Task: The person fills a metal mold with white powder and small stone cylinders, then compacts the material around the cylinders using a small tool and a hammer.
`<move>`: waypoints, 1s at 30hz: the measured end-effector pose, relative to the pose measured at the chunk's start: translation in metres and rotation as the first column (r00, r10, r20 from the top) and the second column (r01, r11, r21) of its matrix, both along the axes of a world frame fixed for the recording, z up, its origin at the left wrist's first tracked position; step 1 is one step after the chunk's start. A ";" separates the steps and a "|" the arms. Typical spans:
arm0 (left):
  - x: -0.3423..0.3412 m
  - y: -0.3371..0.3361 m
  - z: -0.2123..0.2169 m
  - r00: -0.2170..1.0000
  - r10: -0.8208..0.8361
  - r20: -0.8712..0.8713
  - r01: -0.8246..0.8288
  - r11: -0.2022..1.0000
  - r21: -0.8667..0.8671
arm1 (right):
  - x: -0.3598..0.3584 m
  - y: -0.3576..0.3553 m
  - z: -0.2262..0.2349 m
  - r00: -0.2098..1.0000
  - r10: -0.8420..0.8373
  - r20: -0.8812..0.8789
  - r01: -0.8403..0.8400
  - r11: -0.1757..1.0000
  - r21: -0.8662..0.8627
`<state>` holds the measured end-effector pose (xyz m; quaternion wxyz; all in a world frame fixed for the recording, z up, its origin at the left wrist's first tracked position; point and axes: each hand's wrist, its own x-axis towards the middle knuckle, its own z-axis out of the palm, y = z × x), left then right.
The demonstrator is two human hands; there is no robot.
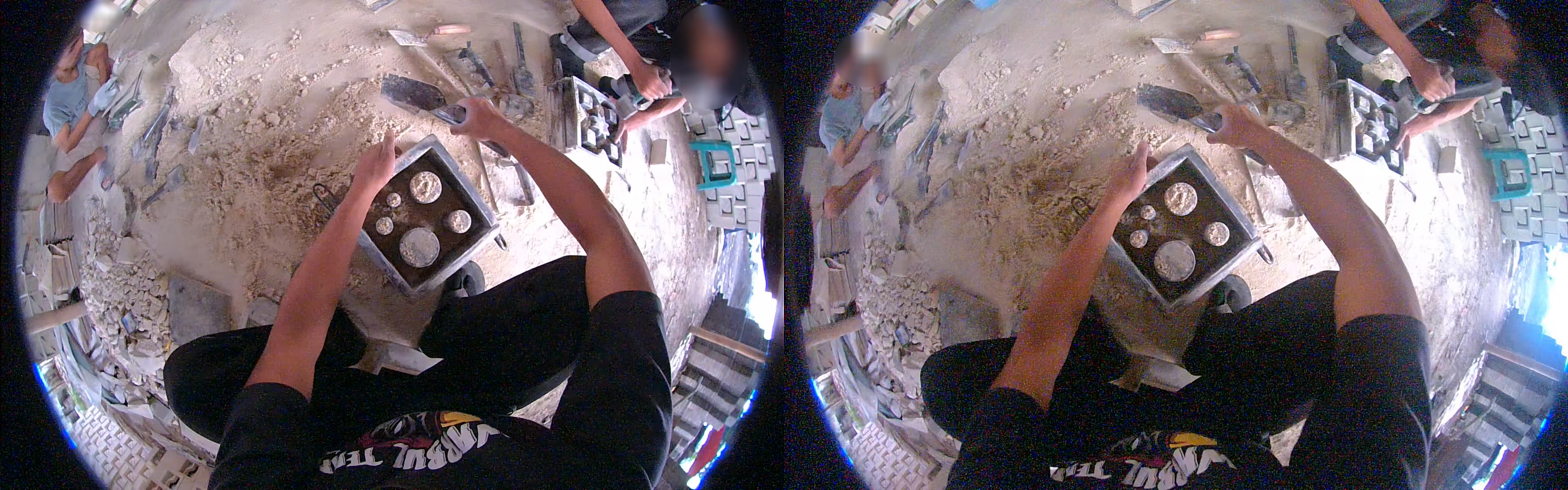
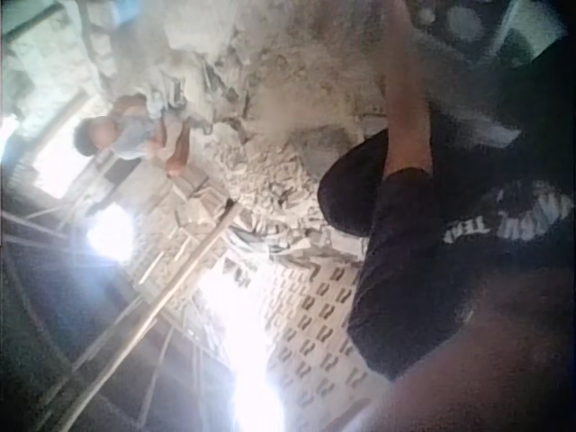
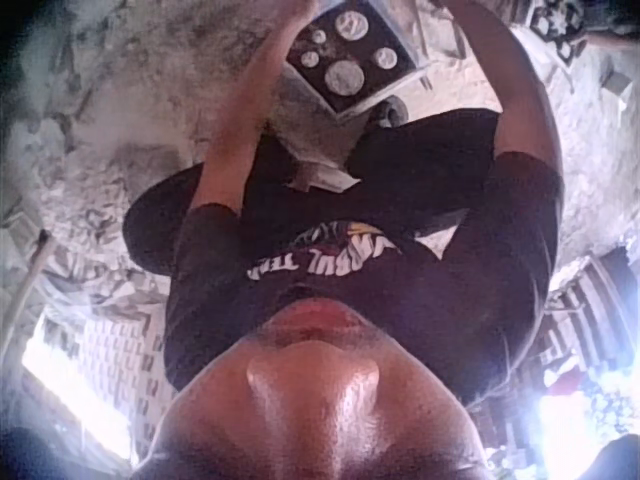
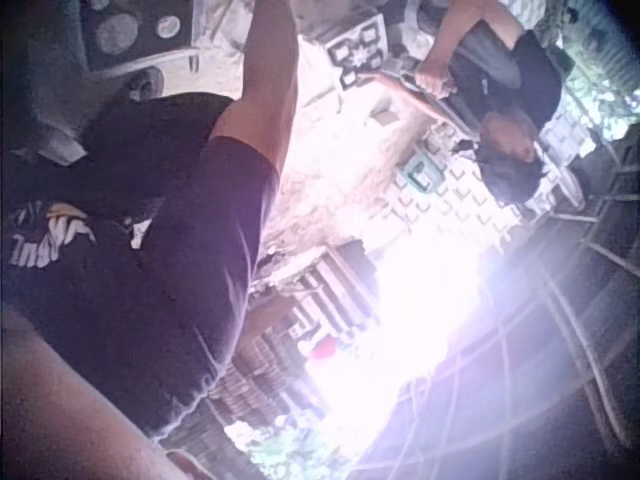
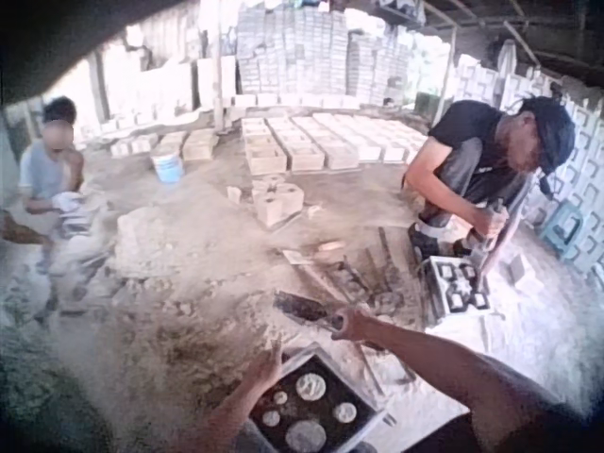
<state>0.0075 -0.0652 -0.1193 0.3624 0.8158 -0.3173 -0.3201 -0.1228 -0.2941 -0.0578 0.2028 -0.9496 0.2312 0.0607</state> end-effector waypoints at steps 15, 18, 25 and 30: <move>0.071 0.032 -0.018 0.935 0.085 0.343 -0.032 0.987 -0.158 | 0.023 0.005 0.010 0.995 0.067 0.072 -0.071 0.996 0.050; 0.114 0.074 -0.028 0.860 0.378 0.343 -0.318 0.922 -0.219 | 0.044 -0.003 0.032 0.956 0.230 -0.185 -0.239 0.971 -0.028; 0.120 0.173 -0.053 0.630 0.523 0.574 -0.447 0.849 -0.282 | 0.090 0.010 0.017 0.831 0.389 -0.397 -0.481 0.861 -0.163; 0.115 0.198 -0.105 0.499 0.526 0.689 -0.561 0.802 -0.206 | 0.114 0.028 -0.014 0.798 0.528 -0.292 -0.581 0.801 -0.141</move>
